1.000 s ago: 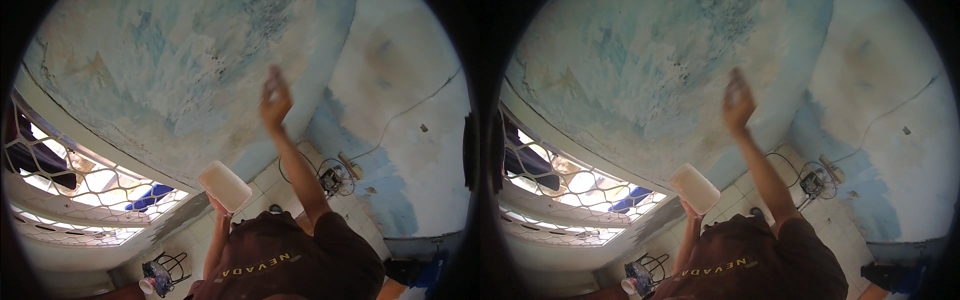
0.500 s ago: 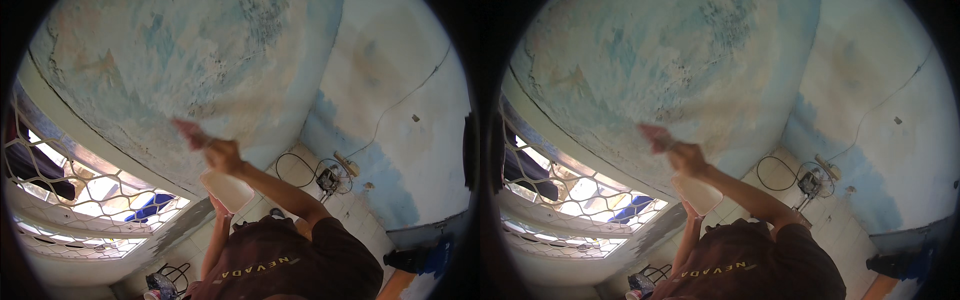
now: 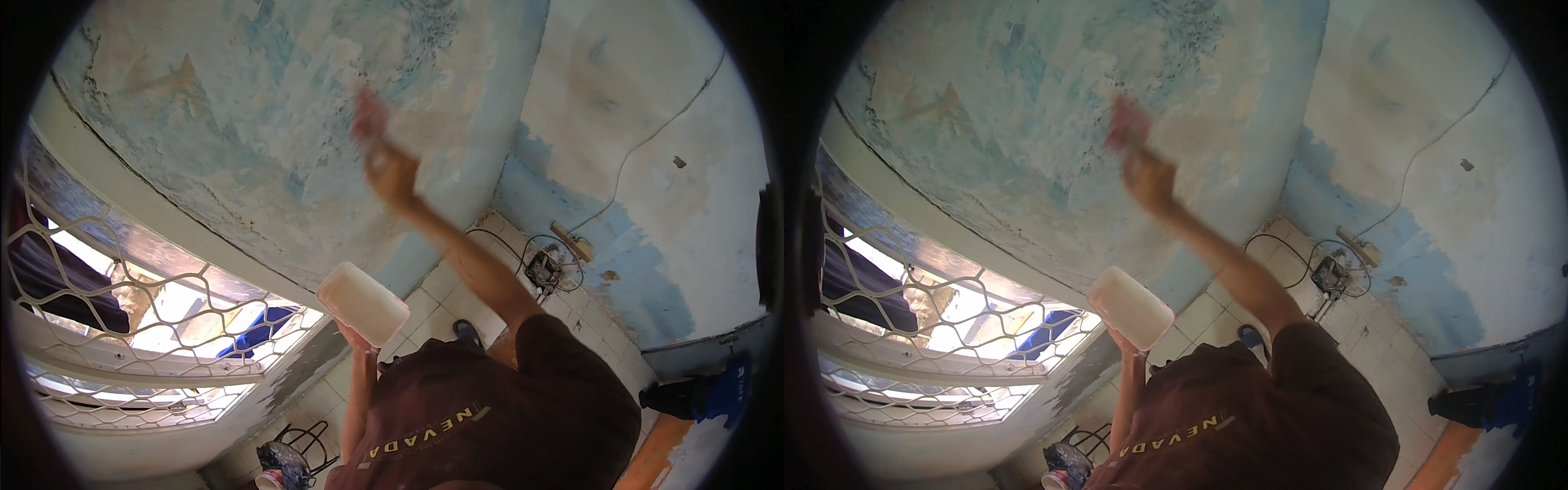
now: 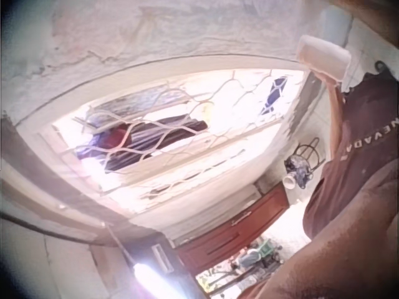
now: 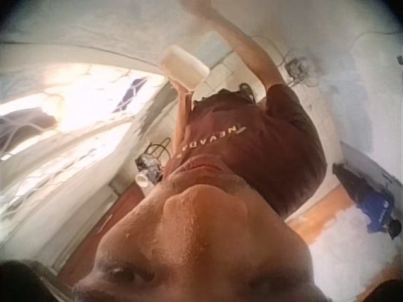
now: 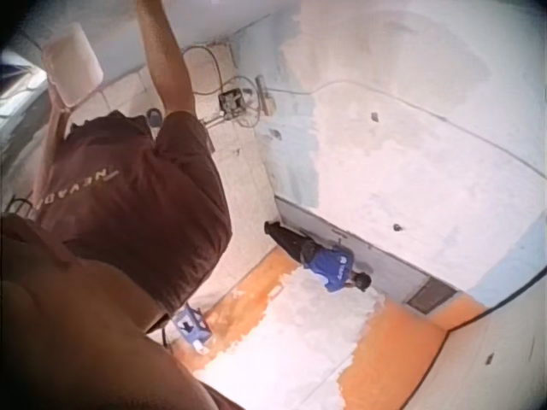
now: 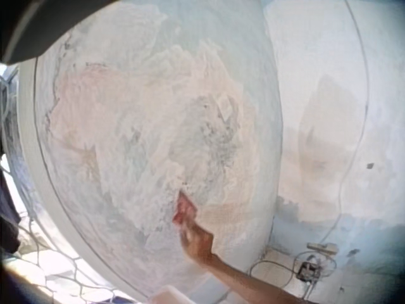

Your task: The person applies plaster or wall putty to a ceiling and upper wall area using a plastic spreader while holding a container of the material.

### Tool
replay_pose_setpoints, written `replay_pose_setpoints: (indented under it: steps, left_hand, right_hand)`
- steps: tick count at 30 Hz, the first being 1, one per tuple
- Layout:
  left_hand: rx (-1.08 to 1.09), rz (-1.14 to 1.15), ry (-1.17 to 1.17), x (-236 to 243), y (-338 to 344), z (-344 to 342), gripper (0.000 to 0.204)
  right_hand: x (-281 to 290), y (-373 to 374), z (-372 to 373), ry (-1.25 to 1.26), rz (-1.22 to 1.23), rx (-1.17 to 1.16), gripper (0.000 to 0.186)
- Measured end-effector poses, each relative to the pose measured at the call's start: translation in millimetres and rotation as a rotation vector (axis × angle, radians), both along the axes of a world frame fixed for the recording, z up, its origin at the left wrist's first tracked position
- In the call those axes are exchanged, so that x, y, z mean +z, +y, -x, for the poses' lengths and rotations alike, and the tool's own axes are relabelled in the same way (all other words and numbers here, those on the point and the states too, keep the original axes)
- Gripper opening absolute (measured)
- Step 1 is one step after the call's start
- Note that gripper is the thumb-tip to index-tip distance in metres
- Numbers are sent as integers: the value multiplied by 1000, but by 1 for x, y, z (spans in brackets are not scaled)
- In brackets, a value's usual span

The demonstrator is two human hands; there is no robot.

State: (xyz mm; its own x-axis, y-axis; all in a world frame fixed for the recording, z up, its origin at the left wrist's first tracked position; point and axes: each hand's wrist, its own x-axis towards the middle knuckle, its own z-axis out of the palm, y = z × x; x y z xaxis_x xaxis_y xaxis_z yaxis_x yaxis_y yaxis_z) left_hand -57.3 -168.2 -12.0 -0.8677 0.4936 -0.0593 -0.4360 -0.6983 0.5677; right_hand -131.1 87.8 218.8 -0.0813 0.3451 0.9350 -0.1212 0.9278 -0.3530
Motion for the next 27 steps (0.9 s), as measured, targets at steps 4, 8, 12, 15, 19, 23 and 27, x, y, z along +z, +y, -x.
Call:
replay_pose_setpoints:
  steps: [4,8,12,15,19,23,27]
  left_hand:
    - [-8,-26,-65,-5,-4,5,50]
    - [109,73,155,10,-2,-9,51]
    - [83,86,69,-4,-7,-10,52]
    - [98,144,0,-24,-9,-4,53]
    - [28,59,0,-12,8,-6,55]
    - [-26,8,17,-1,28,-11,57]
    - [-46,-26,40,6,36,-17,59]
  right_hand:
    - [-34,-87,-35,-134,-102,272,53]
    - [-50,9,-53,-32,167,67,48]
    - [-23,158,-39,-24,392,-393,33]
    - [1,129,-8,-268,402,-266,36]
    - [-39,-12,-2,-293,133,78,44]
    - [-56,-29,-51,-176,-31,303,43]
    - [-32,74,-73,-359,627,-85,12]
